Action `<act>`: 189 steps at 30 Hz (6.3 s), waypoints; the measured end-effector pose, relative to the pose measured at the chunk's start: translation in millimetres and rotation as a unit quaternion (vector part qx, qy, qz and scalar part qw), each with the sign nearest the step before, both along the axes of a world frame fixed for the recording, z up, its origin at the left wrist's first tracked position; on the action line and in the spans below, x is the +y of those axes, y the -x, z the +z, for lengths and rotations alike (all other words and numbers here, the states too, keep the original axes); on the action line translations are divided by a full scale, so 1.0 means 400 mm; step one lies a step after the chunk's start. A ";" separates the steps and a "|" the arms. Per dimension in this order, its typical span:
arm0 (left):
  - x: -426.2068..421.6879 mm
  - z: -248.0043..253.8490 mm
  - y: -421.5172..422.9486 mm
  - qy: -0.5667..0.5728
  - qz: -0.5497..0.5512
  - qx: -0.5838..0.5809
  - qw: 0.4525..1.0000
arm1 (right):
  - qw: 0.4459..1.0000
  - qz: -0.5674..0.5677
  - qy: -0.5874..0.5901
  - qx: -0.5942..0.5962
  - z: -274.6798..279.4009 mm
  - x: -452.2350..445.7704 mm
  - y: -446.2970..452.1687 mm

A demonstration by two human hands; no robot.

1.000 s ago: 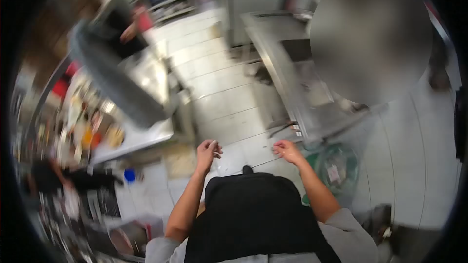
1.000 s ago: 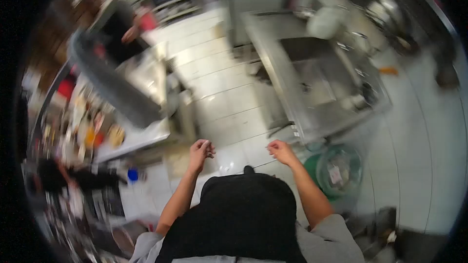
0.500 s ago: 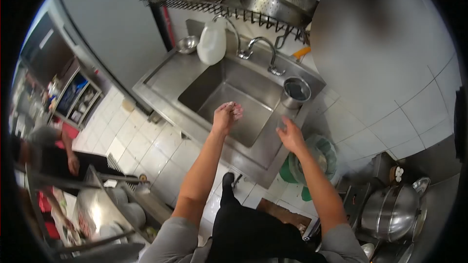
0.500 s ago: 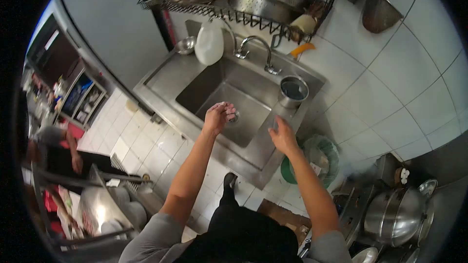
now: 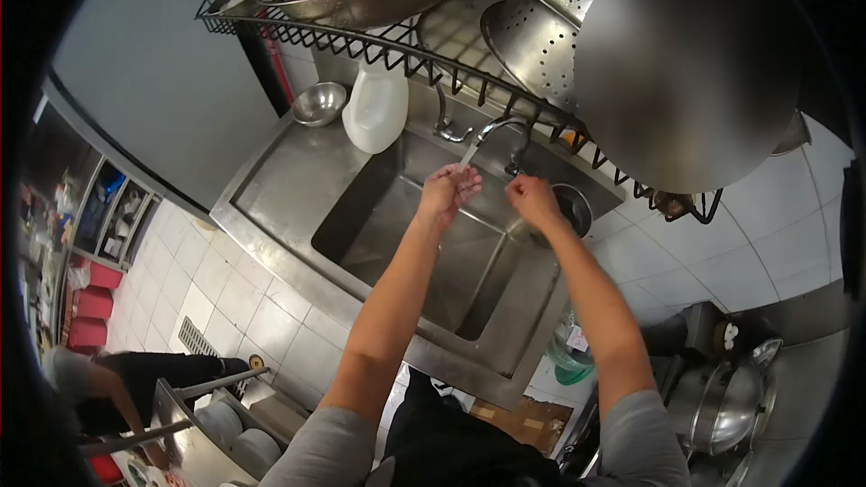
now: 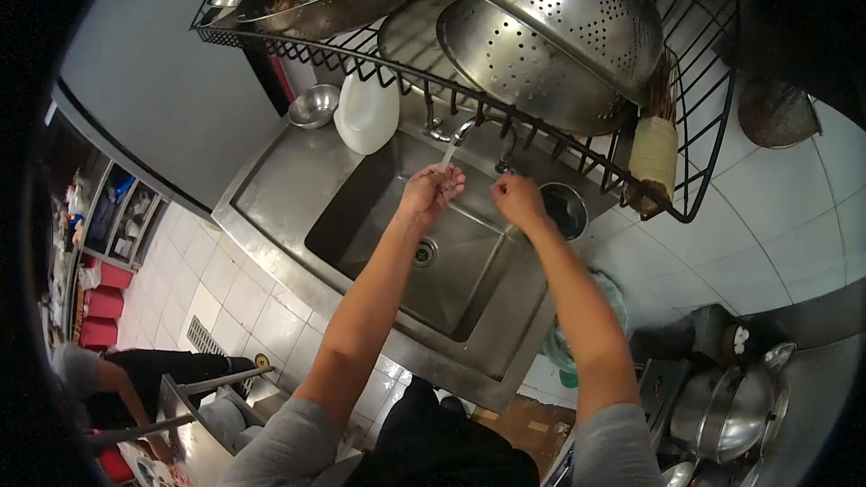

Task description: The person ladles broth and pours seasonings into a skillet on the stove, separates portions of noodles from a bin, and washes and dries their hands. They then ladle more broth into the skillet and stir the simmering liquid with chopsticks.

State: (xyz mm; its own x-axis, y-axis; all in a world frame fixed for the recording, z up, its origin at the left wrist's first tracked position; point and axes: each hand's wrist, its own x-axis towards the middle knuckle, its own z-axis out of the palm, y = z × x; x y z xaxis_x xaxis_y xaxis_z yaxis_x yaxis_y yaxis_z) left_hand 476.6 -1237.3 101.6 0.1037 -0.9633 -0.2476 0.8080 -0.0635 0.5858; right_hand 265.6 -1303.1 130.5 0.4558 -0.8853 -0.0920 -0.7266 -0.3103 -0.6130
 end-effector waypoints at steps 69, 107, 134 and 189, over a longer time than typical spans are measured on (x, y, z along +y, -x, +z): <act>0.625 -0.566 1.500 0.251 -0.610 -0.727 -0.189 | 0.411 -0.895 -0.165 -0.054 -0.234 2.756 0.913; 1.316 -0.525 1.962 0.492 -0.514 -0.666 0.223 | 0.196 -0.929 -0.136 0.283 -0.218 4.054 1.488; 1.259 -0.190 2.268 0.323 -0.802 -0.418 0.279 | 0.649 -0.668 0.043 0.361 0.646 1.944 2.677; 1.011 0.596 2.949 0.128 -0.838 -0.200 0.492 | 0.654 -0.743 -0.101 -0.102 1.072 1.951 2.557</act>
State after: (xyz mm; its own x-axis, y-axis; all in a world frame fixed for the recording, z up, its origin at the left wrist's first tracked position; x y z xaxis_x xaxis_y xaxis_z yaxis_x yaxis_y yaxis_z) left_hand -702.9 -832.8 339.9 -0.8974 0.2255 -0.3793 -0.4364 -0.3266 0.8384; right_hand -757.1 -522.9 559.4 -0.8723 -0.3437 -0.3477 -0.0299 0.7474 -0.6638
